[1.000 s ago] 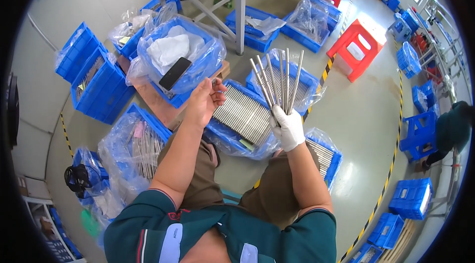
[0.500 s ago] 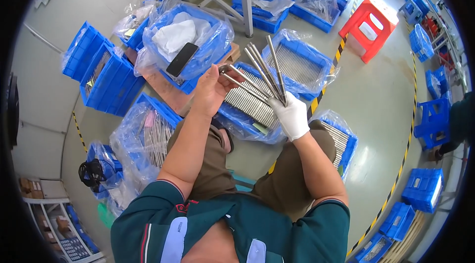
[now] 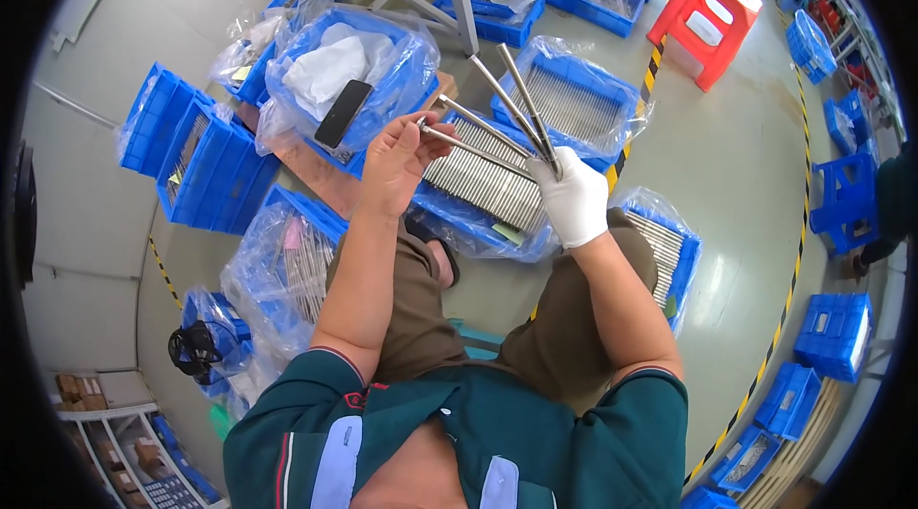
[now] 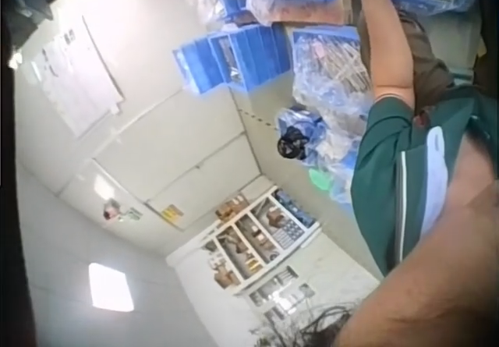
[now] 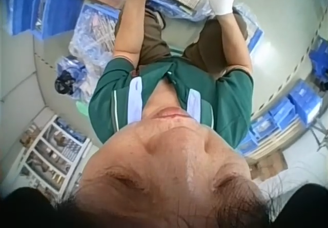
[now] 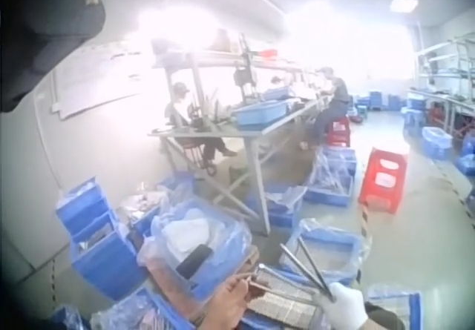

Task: Picking up metal rods one by one and arranging them neatly into a blue plastic tray within a factory setting.

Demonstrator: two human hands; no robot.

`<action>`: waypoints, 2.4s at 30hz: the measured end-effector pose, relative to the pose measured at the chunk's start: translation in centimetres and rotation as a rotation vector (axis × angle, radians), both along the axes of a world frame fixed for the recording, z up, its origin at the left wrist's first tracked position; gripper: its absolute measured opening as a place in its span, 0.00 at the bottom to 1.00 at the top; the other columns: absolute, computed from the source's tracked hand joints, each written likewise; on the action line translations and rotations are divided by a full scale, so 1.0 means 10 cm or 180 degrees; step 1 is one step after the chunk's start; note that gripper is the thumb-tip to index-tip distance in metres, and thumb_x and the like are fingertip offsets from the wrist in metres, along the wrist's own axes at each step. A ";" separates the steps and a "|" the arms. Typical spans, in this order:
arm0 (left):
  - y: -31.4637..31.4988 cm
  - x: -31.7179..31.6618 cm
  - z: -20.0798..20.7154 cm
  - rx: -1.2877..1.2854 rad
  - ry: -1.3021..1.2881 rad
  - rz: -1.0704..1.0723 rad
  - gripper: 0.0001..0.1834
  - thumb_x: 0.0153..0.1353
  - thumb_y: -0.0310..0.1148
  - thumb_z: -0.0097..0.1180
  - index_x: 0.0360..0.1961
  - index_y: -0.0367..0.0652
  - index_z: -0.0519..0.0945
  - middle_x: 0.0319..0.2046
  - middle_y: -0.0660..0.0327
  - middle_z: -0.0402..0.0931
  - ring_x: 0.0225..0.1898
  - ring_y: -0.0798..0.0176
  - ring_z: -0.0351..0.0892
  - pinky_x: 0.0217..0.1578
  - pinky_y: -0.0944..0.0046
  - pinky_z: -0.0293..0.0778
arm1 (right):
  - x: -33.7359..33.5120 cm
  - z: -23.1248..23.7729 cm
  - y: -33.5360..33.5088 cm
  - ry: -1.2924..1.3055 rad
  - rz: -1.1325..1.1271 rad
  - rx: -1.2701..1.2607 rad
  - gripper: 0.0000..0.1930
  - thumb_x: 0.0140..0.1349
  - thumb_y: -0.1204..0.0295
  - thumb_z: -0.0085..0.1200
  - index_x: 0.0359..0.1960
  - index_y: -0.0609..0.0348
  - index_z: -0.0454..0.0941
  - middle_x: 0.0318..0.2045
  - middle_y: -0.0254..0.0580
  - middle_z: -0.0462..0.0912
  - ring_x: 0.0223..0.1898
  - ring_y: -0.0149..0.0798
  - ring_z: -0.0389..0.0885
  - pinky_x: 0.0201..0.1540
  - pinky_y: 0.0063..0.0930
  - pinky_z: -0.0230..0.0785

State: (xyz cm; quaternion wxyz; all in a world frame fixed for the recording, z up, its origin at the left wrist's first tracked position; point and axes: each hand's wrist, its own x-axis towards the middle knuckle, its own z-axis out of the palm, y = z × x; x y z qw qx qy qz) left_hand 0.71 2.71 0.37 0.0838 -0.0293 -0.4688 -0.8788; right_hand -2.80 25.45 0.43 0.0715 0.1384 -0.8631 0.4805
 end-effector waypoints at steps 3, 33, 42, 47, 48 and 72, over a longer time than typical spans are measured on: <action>0.02 0.00 -0.03 -0.0113 0.0019 0.0066 0.15 0.64 0.35 0.50 0.45 0.34 0.73 0.39 0.50 0.78 0.42 0.59 0.79 0.45 0.63 0.74 | -0.02 -0.03 0.01 0.0260 -0.0086 0.0080 0.08 0.54 0.68 0.59 0.28 0.60 0.75 0.17 0.46 0.74 0.19 0.43 0.74 0.24 0.28 0.66; -0.12 0.03 0.01 -0.0344 -0.0180 0.0008 0.14 0.60 0.34 0.55 0.43 0.35 0.76 0.28 0.58 0.79 0.27 0.67 0.77 0.34 0.68 0.74 | -0.03 -0.02 0.02 0.0662 -0.0011 0.0270 0.10 0.53 0.66 0.60 0.24 0.57 0.73 0.16 0.46 0.73 0.19 0.47 0.75 0.22 0.33 0.65; 0.31 0.02 -0.17 -0.0466 -0.0424 -0.0332 0.14 0.57 0.31 0.58 0.41 0.32 0.75 0.28 0.57 0.77 0.30 0.64 0.78 0.32 0.65 0.76 | 0.01 -0.01 -0.09 0.0593 0.0016 0.0146 0.08 0.54 0.66 0.59 0.27 0.55 0.75 0.19 0.46 0.75 0.20 0.47 0.76 0.23 0.34 0.67; 0.01 0.03 -0.05 -0.0808 -0.0342 0.0610 0.12 0.59 0.32 0.56 0.36 0.32 0.77 0.22 0.61 0.76 0.23 0.69 0.73 0.26 0.71 0.71 | -0.05 0.03 -0.02 0.0663 0.0038 0.0360 0.09 0.54 0.65 0.59 0.27 0.55 0.75 0.19 0.45 0.76 0.20 0.47 0.76 0.23 0.33 0.67; -0.14 0.03 0.01 -0.0555 -0.0195 0.0750 0.12 0.60 0.33 0.54 0.36 0.32 0.77 0.22 0.61 0.75 0.23 0.70 0.73 0.26 0.72 0.70 | -0.09 0.02 0.01 0.0372 0.0022 0.0332 0.09 0.54 0.64 0.59 0.27 0.56 0.76 0.19 0.46 0.76 0.22 0.48 0.77 0.24 0.33 0.68; 0.09 0.06 -0.02 -0.1089 -0.0581 -0.0381 0.14 0.54 0.26 0.60 0.40 0.31 0.76 0.28 0.58 0.78 0.29 0.68 0.78 0.33 0.71 0.73 | 0.08 0.06 -0.11 -0.1342 0.0867 -0.0713 0.12 0.57 0.70 0.56 0.40 0.62 0.77 0.23 0.38 0.78 0.25 0.25 0.71 0.32 0.23 0.67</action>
